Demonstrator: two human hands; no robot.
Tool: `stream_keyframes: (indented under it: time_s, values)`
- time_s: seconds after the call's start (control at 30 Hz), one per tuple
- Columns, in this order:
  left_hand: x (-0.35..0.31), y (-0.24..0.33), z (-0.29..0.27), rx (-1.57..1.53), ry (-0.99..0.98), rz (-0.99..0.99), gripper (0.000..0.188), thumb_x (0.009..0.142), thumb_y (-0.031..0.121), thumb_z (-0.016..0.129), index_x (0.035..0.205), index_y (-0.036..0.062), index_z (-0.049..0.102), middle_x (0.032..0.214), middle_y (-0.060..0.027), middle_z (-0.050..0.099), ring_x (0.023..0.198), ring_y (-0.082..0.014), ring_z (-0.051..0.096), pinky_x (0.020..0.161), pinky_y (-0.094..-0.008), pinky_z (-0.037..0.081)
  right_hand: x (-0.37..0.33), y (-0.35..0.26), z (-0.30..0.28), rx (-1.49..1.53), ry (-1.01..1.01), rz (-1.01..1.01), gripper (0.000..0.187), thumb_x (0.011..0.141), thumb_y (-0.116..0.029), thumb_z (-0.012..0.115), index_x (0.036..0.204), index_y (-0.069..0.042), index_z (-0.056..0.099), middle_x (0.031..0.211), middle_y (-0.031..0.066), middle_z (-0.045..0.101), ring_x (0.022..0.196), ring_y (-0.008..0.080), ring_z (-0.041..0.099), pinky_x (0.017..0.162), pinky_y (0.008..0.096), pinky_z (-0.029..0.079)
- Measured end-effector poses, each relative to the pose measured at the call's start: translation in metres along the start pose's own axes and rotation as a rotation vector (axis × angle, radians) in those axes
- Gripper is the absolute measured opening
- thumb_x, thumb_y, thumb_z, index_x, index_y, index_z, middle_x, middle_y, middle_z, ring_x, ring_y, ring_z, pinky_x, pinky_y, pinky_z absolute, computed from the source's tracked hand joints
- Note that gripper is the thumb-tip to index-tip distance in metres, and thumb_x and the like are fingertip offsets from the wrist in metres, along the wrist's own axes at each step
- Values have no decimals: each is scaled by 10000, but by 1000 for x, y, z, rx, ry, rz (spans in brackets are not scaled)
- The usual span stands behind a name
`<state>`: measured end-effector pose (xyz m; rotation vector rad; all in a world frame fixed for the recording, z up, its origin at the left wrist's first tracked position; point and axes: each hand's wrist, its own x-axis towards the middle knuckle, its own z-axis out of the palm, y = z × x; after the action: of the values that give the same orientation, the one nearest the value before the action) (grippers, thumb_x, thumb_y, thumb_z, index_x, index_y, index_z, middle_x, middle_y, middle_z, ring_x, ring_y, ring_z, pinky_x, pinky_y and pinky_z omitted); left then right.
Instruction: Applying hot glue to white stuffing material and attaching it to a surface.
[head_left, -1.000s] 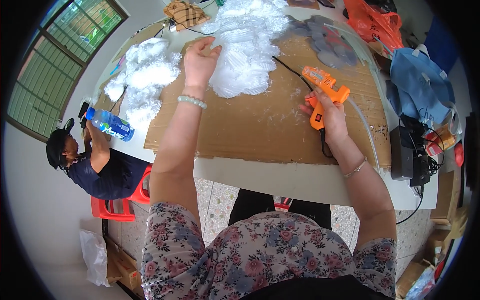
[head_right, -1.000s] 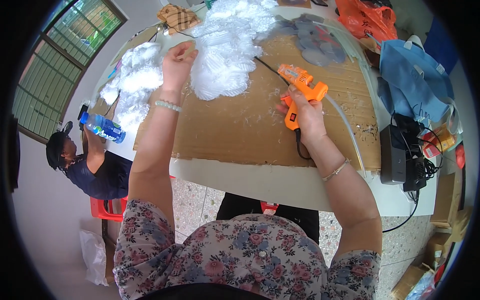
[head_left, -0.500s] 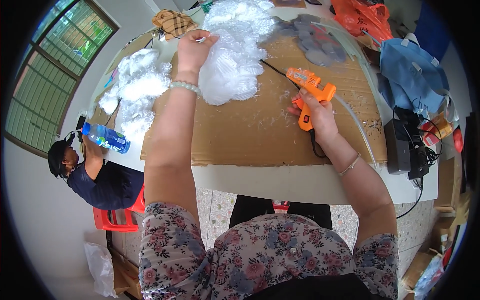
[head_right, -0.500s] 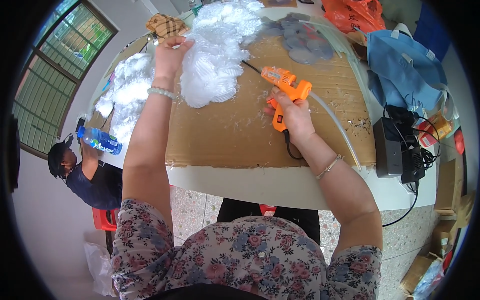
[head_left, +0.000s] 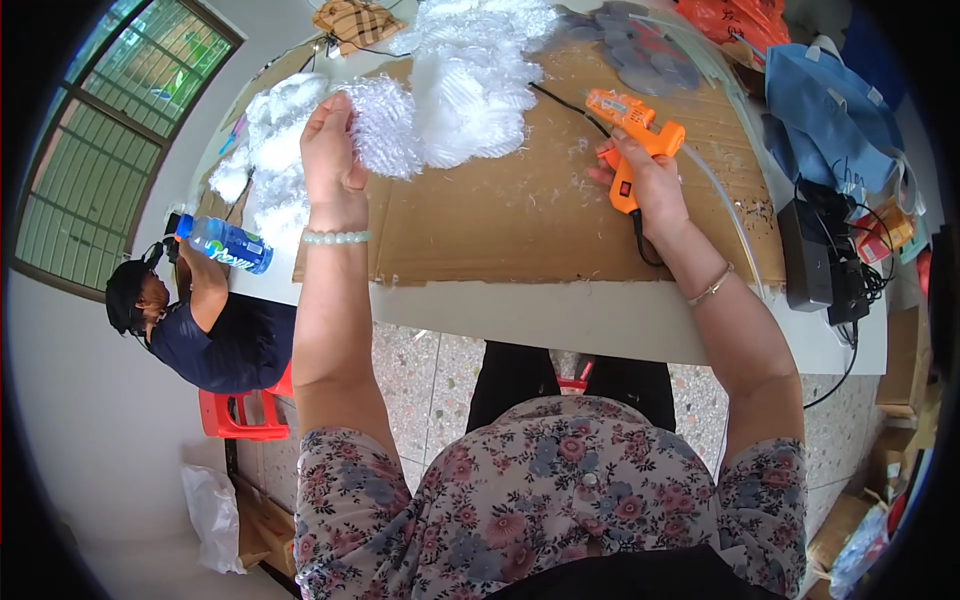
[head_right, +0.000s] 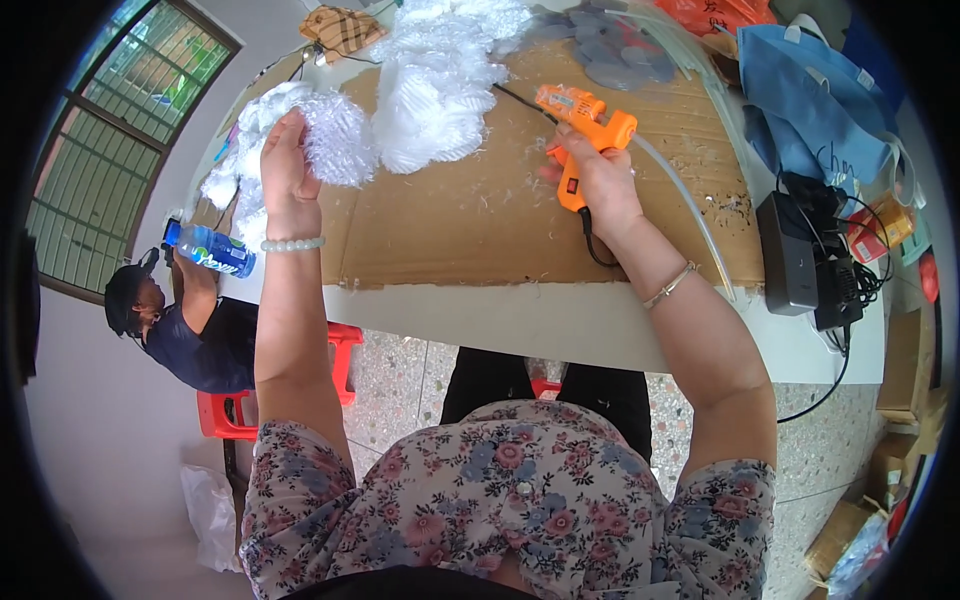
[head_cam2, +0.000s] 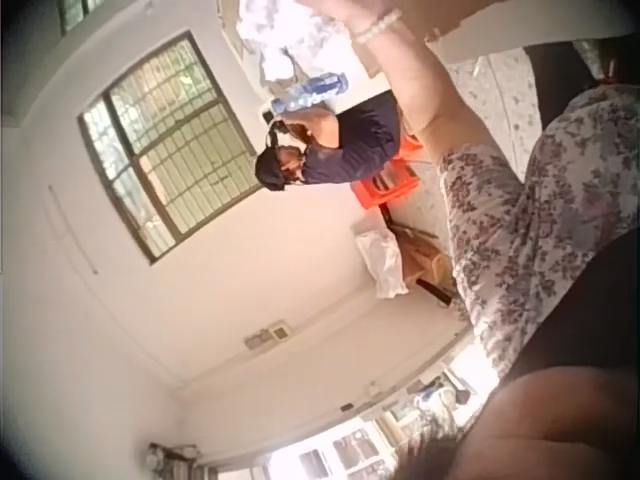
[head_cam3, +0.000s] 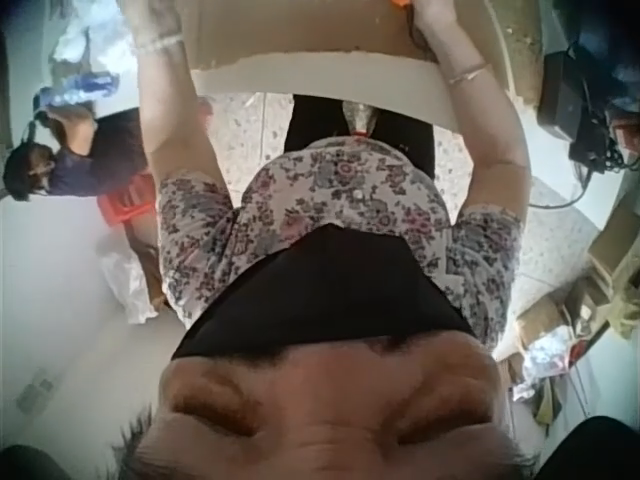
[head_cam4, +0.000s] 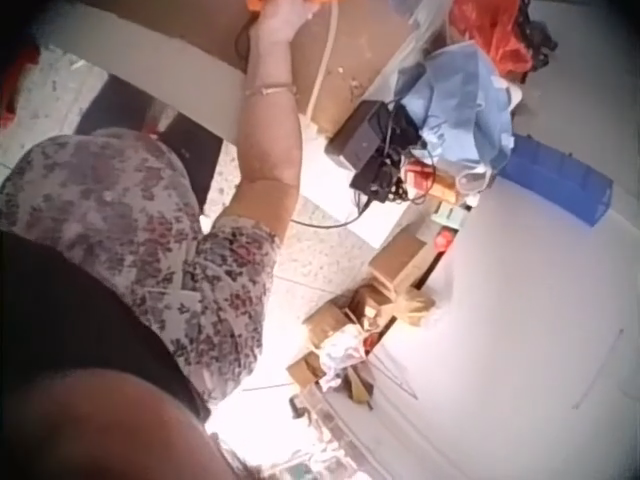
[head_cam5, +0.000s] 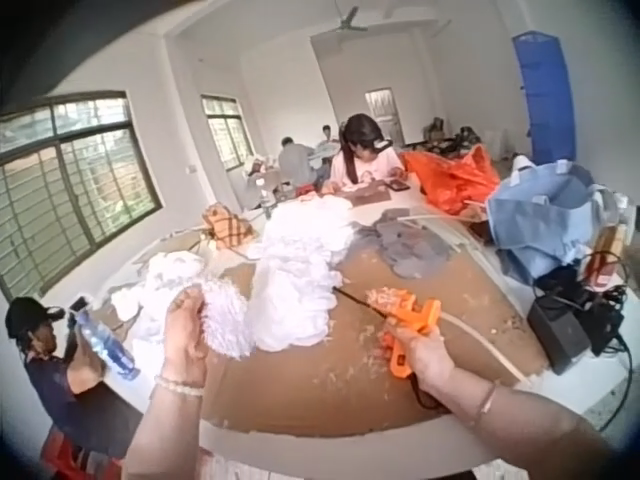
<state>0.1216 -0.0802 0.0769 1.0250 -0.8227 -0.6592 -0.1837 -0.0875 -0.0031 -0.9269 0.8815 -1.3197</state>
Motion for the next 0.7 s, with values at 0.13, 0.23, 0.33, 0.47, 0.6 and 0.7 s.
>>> stream_keyframes:
  time_s: [0.13,0.23,0.33,0.47,0.6,0.7]
  values:
    - [-53,-4,2,131,-99,179,120,888,134,549,915,31,602,755,-15,593,593,-81,524,507,-211,420,6,-6,-1,54,14,-105,234,884,-194,535,993,12,555,866,86,599,760,172,598,691,319,543]
    - [-111,-24,27,747,-540,379,159,864,122,568,992,38,612,871,-106,643,697,-165,605,618,-272,478,12,-12,-14,34,60,-112,241,885,-199,533,985,20,554,872,93,601,707,192,608,682,314,534]
    - [-130,-44,34,792,-982,641,173,849,107,578,1002,34,610,898,-138,639,749,-193,622,672,-287,480,19,-13,-19,34,97,-150,249,881,-199,537,989,25,553,858,95,602,678,199,609,681,322,528]
    - [-123,-38,21,704,-776,349,166,848,126,583,954,8,631,866,-154,648,737,-231,631,660,-294,485,16,-14,-21,8,83,-178,260,879,-199,539,1009,25,553,867,94,606,701,180,602,693,332,529]
    - [-110,-43,-6,852,-555,253,193,826,176,620,928,15,648,855,-134,655,742,-269,626,661,-301,490,5,-11,-14,-77,-65,-158,268,880,-199,539,1030,23,553,891,96,609,720,170,597,710,338,532]
    - [-109,-51,-13,1048,-542,353,198,790,195,649,899,30,653,806,-118,645,736,-270,610,652,-330,485,-6,-9,-3,-146,-193,-115,266,881,-194,540,1046,14,557,906,98,611,747,169,603,735,339,531]
